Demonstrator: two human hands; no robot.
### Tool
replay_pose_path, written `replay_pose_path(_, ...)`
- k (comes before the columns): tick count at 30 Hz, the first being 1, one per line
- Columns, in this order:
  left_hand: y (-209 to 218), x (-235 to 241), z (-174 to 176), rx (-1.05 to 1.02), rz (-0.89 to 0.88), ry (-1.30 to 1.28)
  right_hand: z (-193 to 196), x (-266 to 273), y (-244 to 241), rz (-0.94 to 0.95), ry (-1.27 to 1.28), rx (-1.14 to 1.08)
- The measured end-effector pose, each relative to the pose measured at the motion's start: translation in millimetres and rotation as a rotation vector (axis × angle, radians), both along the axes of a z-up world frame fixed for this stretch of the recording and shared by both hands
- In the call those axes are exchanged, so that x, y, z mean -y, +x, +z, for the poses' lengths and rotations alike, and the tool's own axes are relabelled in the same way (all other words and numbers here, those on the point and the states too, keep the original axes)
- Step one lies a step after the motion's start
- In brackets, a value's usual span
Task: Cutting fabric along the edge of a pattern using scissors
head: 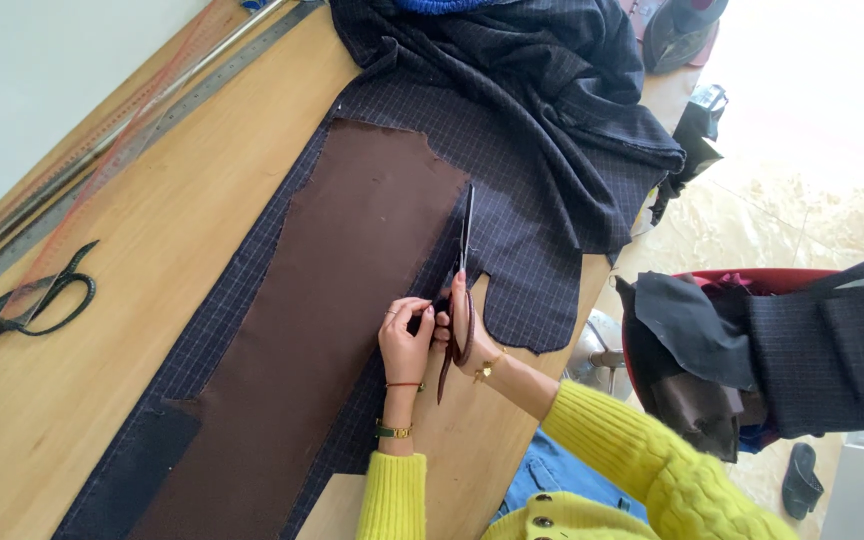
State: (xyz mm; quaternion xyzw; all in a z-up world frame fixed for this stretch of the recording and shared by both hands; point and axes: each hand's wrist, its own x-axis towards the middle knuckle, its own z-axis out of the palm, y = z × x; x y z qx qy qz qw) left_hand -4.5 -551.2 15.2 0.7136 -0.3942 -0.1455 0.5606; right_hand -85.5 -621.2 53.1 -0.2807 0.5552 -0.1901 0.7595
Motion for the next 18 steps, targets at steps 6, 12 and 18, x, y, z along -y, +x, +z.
replay_pose_path(6, 1.0, 0.7, -3.0, -0.027, 0.025, 0.010, -5.8, 3.0, 1.9, -0.038, 0.013, 0.035)
replay_pose_path(12, 5.3, -0.5, -7.3, -0.032, 0.049, 0.004, 8.3, 16.4, 22.8, -0.066, -0.011, 0.042)
replay_pose_path(18, 1.7, -0.6, 0.2, -0.049, 0.094, -0.001, 0.5, 23.7, 31.6, -0.122, -0.050, 0.030)
